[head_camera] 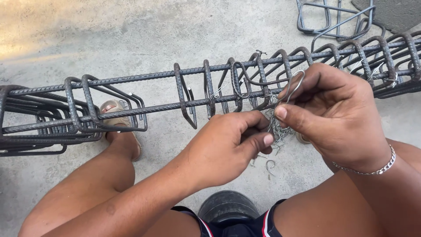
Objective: Tying rebar intersections with wire using a manual hook tool
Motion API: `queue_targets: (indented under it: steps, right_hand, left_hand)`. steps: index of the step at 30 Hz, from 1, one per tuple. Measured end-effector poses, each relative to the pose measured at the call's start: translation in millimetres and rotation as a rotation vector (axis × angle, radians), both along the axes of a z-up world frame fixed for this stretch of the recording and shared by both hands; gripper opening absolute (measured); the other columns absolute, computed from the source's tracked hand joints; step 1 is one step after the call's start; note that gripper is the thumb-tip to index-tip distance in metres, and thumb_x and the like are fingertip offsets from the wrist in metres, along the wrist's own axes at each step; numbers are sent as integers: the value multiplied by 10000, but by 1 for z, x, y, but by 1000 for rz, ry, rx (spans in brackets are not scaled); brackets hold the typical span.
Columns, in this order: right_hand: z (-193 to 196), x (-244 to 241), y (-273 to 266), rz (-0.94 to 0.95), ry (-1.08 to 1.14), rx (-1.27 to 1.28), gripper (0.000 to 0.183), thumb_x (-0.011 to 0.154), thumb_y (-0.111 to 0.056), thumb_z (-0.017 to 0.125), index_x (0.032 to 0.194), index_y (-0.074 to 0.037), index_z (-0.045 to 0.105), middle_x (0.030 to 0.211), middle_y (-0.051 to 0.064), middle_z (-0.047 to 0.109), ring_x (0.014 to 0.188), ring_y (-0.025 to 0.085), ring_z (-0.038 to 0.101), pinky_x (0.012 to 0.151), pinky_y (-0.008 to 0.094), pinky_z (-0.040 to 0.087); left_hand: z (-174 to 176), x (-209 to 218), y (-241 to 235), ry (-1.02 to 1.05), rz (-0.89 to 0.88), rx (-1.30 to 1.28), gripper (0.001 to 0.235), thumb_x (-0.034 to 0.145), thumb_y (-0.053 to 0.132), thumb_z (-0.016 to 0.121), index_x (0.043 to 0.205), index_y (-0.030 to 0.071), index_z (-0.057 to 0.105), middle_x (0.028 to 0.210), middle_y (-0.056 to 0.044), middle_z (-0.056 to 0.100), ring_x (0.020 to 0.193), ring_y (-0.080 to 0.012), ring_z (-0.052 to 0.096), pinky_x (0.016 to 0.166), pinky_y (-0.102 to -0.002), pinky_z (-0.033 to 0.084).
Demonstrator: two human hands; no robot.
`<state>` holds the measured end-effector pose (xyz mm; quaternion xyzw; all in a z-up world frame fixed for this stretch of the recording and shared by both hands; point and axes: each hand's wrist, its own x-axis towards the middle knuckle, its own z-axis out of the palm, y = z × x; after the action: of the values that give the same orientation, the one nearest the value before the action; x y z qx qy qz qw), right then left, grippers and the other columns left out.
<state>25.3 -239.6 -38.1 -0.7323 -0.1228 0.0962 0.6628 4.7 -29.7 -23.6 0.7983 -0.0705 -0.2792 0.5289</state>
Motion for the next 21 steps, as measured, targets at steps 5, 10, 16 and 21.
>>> queue_targets:
  steps: [5, 10, 16, 21]
  right_hand:
    - [12, 14, -2, -35, -7, -114, 243, 835, 136, 732, 938, 5, 555, 1040, 125, 685, 829, 136, 645, 694, 201, 544]
    - [14, 53, -39, 80, -647, -919, 195, 998, -7, 810, 1159, 88, 754, 976, 167, 737, 726, 238, 656, 677, 344, 532]
    - [-22, 87, -42, 116, -500, -1033, 169, 923, -80, 733, 1078, -17, 753, 960, 113, 746, 716, 278, 671, 672, 388, 533]
    - [-54, 84, -5, 295, -577, -1119, 309, 903, -220, 700, 1167, -58, 690, 1016, 132, 677, 832, 324, 661, 764, 433, 540]
  left_hand:
    - [6, 12, 8, 177, -30, 78, 172, 999, 242, 597, 1033, 156, 741, 826, 7, 790, 779, -58, 779, 667, -215, 622]
    - [15, 25, 46, 99, -145, 531, 235, 996, 254, 603, 1158, 242, 773, 892, 19, 832, 661, -79, 749, 608, -180, 634]
    - [21, 14, 106, 262, -296, 900, 252, 968, 273, 616, 831, 130, 771, 682, 37, 808, 557, -94, 743, 584, -232, 598]
    - [-20, 1, 139, 296, -200, 893, 231, 948, 234, 634, 842, 104, 793, 667, 5, 793, 555, -143, 723, 603, -267, 576]
